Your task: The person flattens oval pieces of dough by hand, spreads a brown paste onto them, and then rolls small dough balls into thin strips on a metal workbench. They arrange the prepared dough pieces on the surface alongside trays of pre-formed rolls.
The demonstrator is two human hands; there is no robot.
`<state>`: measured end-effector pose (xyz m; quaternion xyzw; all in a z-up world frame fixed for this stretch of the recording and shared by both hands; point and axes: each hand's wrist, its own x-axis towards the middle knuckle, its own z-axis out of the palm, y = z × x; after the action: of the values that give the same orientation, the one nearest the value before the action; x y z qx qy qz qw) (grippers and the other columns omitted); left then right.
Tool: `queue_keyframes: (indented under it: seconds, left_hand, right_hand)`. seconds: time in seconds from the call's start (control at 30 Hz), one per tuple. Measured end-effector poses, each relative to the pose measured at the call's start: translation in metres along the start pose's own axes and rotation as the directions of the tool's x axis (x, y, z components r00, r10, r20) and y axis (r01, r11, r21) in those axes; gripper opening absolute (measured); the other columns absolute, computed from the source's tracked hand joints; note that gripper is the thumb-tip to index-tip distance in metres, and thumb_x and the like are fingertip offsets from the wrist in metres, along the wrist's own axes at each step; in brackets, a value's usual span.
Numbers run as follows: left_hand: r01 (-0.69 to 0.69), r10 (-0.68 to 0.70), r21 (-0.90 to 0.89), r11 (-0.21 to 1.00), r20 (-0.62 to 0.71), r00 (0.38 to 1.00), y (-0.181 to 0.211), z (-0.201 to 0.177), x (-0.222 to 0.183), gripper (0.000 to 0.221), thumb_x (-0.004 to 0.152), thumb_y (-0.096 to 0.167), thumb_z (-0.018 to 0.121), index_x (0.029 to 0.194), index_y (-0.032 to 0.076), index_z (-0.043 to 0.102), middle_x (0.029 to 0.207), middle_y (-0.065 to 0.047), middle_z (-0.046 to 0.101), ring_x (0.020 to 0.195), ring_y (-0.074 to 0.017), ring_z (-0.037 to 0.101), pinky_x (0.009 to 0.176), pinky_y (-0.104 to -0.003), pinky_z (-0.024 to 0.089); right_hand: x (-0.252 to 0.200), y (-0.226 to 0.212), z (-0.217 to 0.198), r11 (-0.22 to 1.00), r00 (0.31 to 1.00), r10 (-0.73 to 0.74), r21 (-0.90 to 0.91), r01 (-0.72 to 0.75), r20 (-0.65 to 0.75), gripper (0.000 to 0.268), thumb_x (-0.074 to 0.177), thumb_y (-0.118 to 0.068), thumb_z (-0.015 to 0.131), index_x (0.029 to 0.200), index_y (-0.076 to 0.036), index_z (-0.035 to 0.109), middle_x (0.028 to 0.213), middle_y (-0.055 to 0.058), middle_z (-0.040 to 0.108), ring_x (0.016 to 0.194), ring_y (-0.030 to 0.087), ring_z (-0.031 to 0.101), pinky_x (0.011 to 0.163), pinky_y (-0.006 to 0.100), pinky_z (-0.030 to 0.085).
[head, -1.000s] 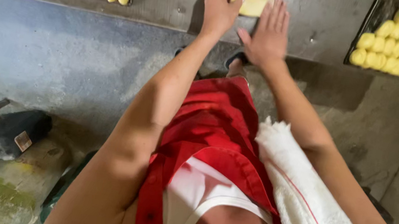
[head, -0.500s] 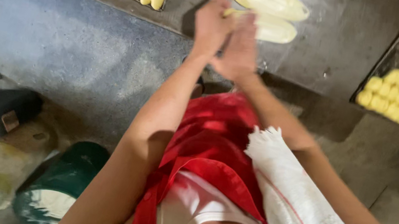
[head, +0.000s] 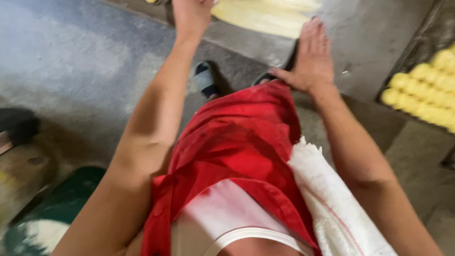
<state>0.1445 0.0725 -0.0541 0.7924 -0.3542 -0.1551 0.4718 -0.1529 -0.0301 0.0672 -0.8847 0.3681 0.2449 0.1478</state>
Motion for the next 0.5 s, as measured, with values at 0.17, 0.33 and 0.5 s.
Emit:
queue_keyframes:
  seconds: [0.17, 0.33, 0.5]
  left_hand:
    - [0.045, -0.046, 0.029, 0.999, 0.030, 0.999, 0.005, -0.004, -0.006, 0.025, 0.072, 0.006, 0.088, 0.080, 0.002, 0.065, 0.075, -0.012, 0.065, 0.071, -0.0321, 0.062, 0.067, -0.044, 0.051]
    - [0.093, -0.093, 0.037, 0.995, 0.004, 0.996, 0.026, -0.005, -0.017, 0.018, 0.079, 0.001, 0.079, 0.092, 0.001, 0.067, 0.083, -0.014, 0.065, 0.075, -0.0323, 0.063, 0.068, -0.042, 0.052]
    - [-0.039, 0.062, 0.285, 0.958, -0.074, 0.995, 0.051, 0.001, -0.021, 0.021, 0.078, -0.003, 0.078, 0.096, 0.002, 0.069, 0.086, -0.011, 0.065, 0.082, -0.0343, 0.062, 0.077, -0.044, 0.053]
  right_hand:
    - [-0.010, 0.017, -0.002, 0.986, 0.985, -0.141, -0.106, 0.131, -0.097, 0.106, 0.099, -0.072, 0.049, 0.162, 0.007, 0.018, 0.171, 0.025, 0.016, 0.158, 0.044, 0.013, 0.128, 0.056, 0.012]
    - [0.031, 0.097, -0.037, 0.998, 0.939, -0.043, 0.018, 0.052, -0.342, 0.082, 0.109, -0.053, 0.054, 0.160, 0.008, 0.030, 0.168, 0.027, 0.029, 0.155, 0.049, 0.027, 0.127, 0.055, 0.024]
    - [0.173, 0.215, -0.099, 0.970, 0.754, -0.234, -0.094, 0.225, -0.613, 0.067, 0.107, -0.023, 0.069, 0.161, 0.002, 0.038, 0.164, 0.026, 0.041, 0.147, 0.046, 0.042, 0.121, 0.049, 0.041]
